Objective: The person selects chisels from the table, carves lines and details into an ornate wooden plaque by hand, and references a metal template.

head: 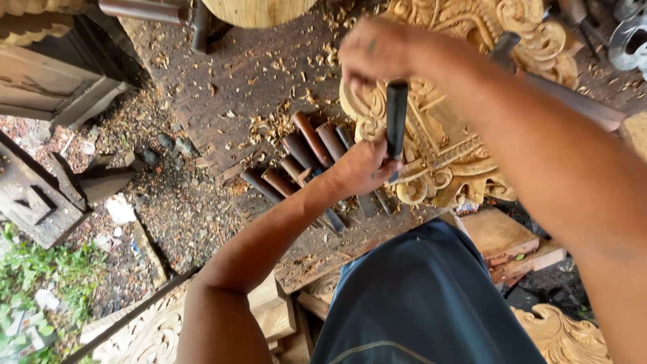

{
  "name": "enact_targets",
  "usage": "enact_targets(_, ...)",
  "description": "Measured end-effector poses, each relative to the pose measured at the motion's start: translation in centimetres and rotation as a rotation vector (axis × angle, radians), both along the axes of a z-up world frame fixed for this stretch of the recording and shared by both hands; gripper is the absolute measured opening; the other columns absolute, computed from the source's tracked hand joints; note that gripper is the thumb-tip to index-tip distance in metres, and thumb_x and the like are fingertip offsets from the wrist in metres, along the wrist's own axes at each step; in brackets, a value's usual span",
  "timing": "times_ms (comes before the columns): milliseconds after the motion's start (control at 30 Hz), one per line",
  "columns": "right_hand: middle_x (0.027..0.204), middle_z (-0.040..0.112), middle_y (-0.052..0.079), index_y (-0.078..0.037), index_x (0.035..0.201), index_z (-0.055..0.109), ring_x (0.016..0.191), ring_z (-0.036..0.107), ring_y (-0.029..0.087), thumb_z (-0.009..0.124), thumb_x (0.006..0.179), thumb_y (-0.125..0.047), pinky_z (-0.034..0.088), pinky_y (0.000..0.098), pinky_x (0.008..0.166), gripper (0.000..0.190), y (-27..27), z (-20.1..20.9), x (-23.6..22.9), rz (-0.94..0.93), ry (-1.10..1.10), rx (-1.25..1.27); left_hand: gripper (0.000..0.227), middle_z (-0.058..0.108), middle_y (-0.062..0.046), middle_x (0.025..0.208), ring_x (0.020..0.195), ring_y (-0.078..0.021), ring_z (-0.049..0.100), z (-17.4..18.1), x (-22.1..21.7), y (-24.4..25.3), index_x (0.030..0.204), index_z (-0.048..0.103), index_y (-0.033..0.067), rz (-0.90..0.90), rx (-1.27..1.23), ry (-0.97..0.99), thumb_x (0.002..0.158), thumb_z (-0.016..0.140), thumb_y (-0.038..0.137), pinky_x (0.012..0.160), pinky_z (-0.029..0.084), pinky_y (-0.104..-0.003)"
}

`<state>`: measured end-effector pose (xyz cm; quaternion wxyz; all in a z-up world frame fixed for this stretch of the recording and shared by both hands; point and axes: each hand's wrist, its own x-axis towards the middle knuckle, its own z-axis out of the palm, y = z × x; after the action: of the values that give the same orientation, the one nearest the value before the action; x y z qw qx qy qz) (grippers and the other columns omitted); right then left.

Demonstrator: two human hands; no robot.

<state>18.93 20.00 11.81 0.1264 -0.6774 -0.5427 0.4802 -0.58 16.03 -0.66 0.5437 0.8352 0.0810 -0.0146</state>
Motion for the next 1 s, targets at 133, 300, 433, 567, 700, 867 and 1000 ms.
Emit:
enact_targets(133,0.085,0.075,0.012,-0.009,0.094,0.073,0.072,0.072,0.016,0.049,0.101,-0.021,0.059,0.0304,0.065,0.028,-0.5,2.5,2.3,-0.050,-0.027,0.265,0.039,0.067,-0.014,0.072,0.059,-0.0288,0.071,0.6,0.4,-0.5,0.122,0.041,-0.0003,0.014,0.020,0.154,0.097,0.063,0.019,0.056,0.060,-0.039)
enact_targets(300,0.069,0.060,0.016,0.002,0.079,0.067,0.050,0.050,0.024,0.055,0.100,-0.022,0.044,0.0404,0.049,0.034,-3.4,1.0,-0.4,0.168,-0.314,-0.135,0.035,0.066,-0.013,0.071,0.056,-0.0265,0.068,2.0,0.8,-0.5,0.120,0.042,0.0027,-0.026,0.062,0.209,0.098,0.062,0.022,0.052,0.059,-0.037)
enact_targets(433,0.061,0.056,0.002,-0.012,0.071,0.060,0.050,0.051,0.011,0.048,0.096,-0.021,0.045,0.0302,0.052,0.029,-2.7,1.5,3.1,-0.111,-0.065,-0.023,0.031,0.065,-0.012,0.073,0.056,-0.0238,0.069,1.6,0.9,-0.5,0.118,0.044,0.0044,-0.040,0.025,0.206,0.098,0.060,0.021,0.052,0.056,-0.035)
enact_targets(567,0.066,0.063,0.018,-0.001,0.073,0.066,0.054,0.052,0.025,0.051,0.102,-0.023,0.046,0.0427,0.056,0.040,-4.9,-0.2,-0.1,0.169,-0.161,-0.020,0.032,0.064,-0.010,0.071,0.054,-0.0248,0.068,1.4,0.7,-0.7,0.116,0.044,0.0025,-0.096,0.099,0.029,0.100,0.062,0.022,0.052,0.057,-0.036)
enact_targets(700,0.077,0.071,0.009,-0.008,0.080,0.069,0.065,0.065,0.016,0.047,0.096,-0.018,0.052,0.0371,0.063,0.029,-6.0,1.9,1.5,-0.011,0.052,0.210,0.035,0.061,-0.011,0.063,0.051,-0.0291,0.065,1.5,0.6,-0.6,0.116,0.043,-0.0002,-0.091,0.159,-0.075,0.099,0.065,0.021,0.049,0.056,-0.040)
enact_targets(867,0.075,0.068,0.012,-0.005,0.080,0.066,0.064,0.065,0.016,0.040,0.093,-0.013,0.054,0.0311,0.063,0.030,-7.4,4.7,2.4,-0.012,-0.007,0.280,0.035,0.061,-0.011,0.059,0.049,-0.0309,0.065,2.3,0.6,-1.2,0.119,0.043,-0.0002,-0.111,0.250,0.007,0.100,0.062,0.022,0.047,0.055,-0.043)
enact_targets(1000,0.060,0.060,0.012,-0.003,0.066,0.058,0.051,0.051,0.022,0.047,0.092,-0.014,0.041,0.0334,0.050,0.031,-8.5,3.9,0.3,0.120,-0.128,0.153,0.039,0.061,-0.010,0.059,0.047,-0.0305,0.065,2.4,0.9,-1.4,0.121,0.043,-0.0017,-0.143,0.292,0.079,0.101,0.059,0.027,0.046,0.056,-0.042)
